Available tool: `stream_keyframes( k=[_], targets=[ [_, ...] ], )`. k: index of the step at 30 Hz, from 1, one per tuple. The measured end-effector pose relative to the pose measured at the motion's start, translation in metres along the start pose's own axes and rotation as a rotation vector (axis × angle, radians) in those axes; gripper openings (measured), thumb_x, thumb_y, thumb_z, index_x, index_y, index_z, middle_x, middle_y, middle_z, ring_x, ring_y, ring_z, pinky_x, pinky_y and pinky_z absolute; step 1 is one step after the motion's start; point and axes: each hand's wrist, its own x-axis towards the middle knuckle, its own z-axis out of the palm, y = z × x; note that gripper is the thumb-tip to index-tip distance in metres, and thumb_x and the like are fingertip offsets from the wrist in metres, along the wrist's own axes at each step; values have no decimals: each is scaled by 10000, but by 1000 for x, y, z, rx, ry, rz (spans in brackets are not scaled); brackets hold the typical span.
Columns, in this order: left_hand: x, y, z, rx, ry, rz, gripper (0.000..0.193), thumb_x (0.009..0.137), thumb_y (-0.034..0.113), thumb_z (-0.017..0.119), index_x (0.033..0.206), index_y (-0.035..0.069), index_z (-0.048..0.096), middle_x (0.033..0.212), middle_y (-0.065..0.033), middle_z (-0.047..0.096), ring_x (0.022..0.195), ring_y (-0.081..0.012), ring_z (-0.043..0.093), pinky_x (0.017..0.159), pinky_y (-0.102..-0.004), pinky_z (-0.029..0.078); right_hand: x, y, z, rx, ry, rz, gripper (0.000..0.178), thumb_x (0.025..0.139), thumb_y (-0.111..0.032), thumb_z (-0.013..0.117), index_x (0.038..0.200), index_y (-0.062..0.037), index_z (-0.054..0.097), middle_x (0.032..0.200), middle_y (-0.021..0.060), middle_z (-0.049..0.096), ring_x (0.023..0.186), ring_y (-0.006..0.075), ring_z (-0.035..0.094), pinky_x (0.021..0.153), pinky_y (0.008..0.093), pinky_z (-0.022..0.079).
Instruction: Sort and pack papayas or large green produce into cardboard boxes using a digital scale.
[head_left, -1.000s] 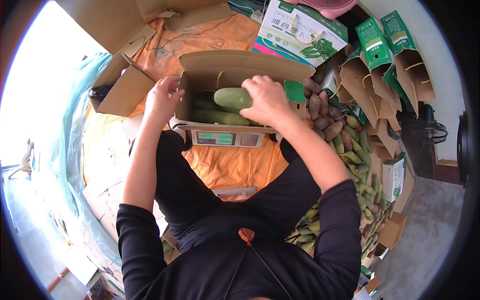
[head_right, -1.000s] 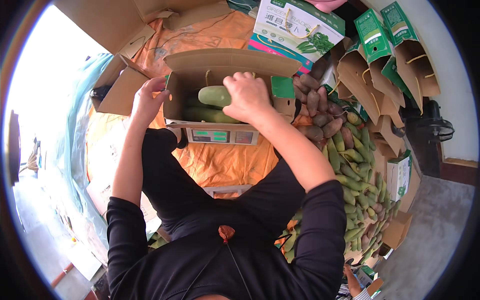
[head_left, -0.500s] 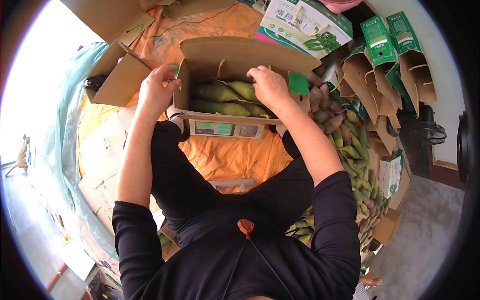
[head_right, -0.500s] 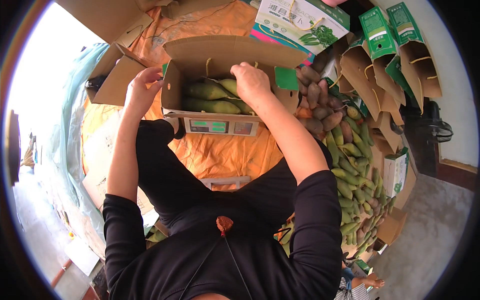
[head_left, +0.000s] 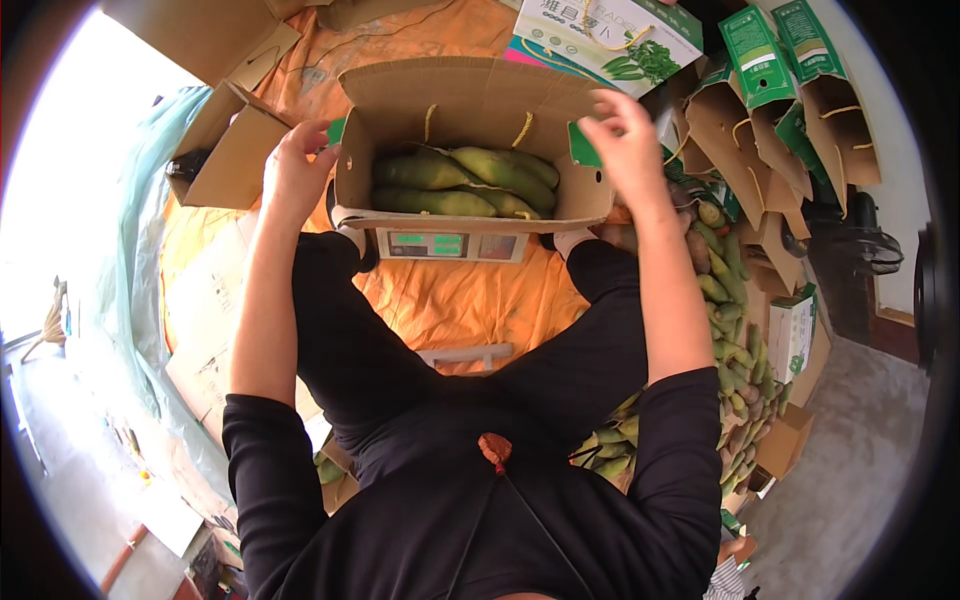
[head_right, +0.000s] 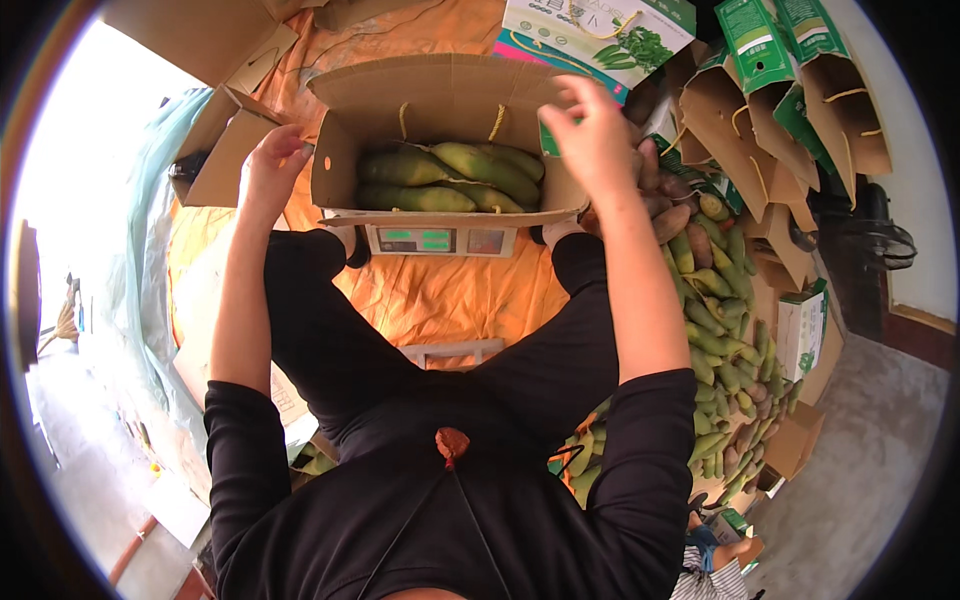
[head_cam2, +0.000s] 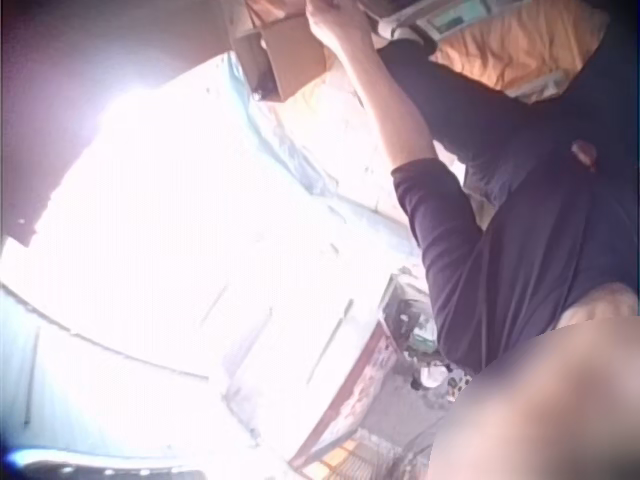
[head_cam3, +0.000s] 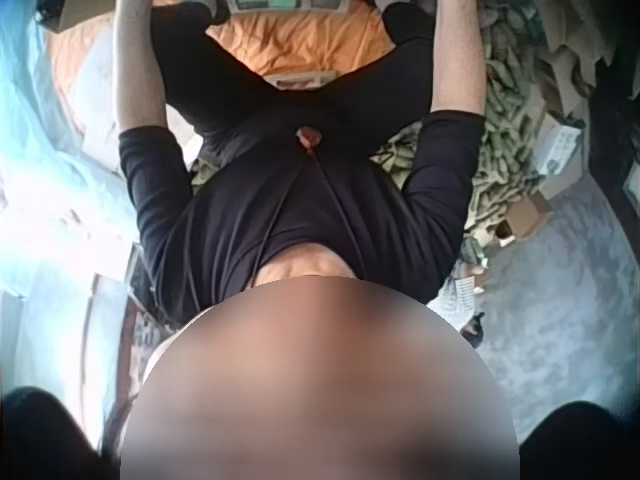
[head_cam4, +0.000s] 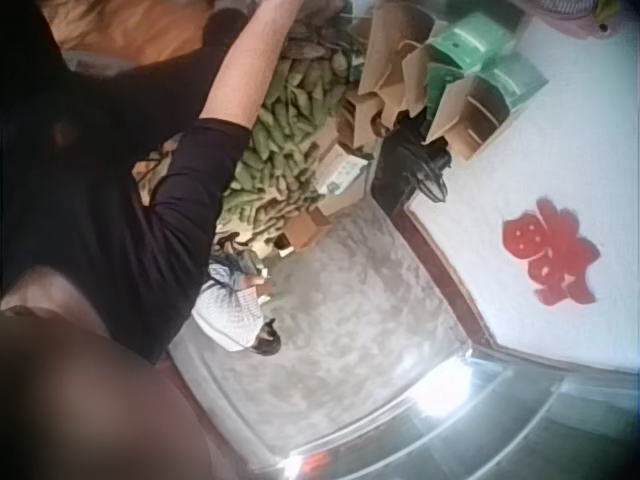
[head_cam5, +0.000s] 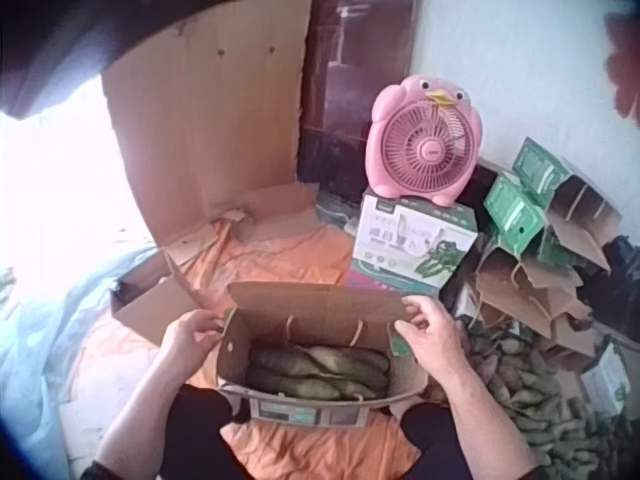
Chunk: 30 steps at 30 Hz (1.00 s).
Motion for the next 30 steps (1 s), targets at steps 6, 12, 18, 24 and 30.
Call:
stream_keyframes(
  k=[6, 12, 18, 24, 30],
  targets=[
    [4, -13, 5, -5, 8, -1, 425, 812, 205, 700, 1206, 88, 594, 1034, -101, 683, 990, -238, 646, 870, -365, 490, -7, 43, -25, 230, 10, 457, 401, 855, -209, 687, 1182, 3, 590, 1106, 125, 641, 954, 167, 606, 808, 318, 495],
    [2, -2, 2, 150, -42, -70, 491, 813, 239, 704, 1256, 89, 553, 1064, -112, 674, 1014, -259, 637, 884, -373, 484, -18, 76, -24, 164, -205, 717, 417, 917, -320, 616, 1227, -43, 587, 1154, 102, 628, 1047, 209, 574, 865, 371, 460],
    [6, -31, 3, -179, -201, -268, 612, 821, 333, 710, 1335, 79, 497, 1157, -157, 631, 1118, -265, 584, 928, -396, 455, -15, 89, -11, 280, -301, 858, 472, 957, -452, 485, 1285, -118, 548, 1277, 75, 536, 1149, 258, 488, 877, 451, 423],
    [10, 12, -10, -308, -510, -556, 702, 872, 513, 606, 1409, 104, 410, 1399, -157, 441, 1290, -306, 416, 1019, -577, 335, -18, 92, -21, 290, -312, 915, 507, 958, -478, 466, 1306, -114, 521, 1273, 62, 530, 1123, 245, 493, 875, 423, 417],
    [27, 2, -4, -336, -648, -578, 683, 891, 517, 579, 1405, 103, 400, 1334, -107, 494, 1279, -312, 409, 1042, -629, 276, -16, 88, -16, 288, -278, 913, 555, 951, -514, 453, 1339, -120, 500, 1291, 53, 522, 1102, 221, 499, 861, 413, 421]
  ],
)
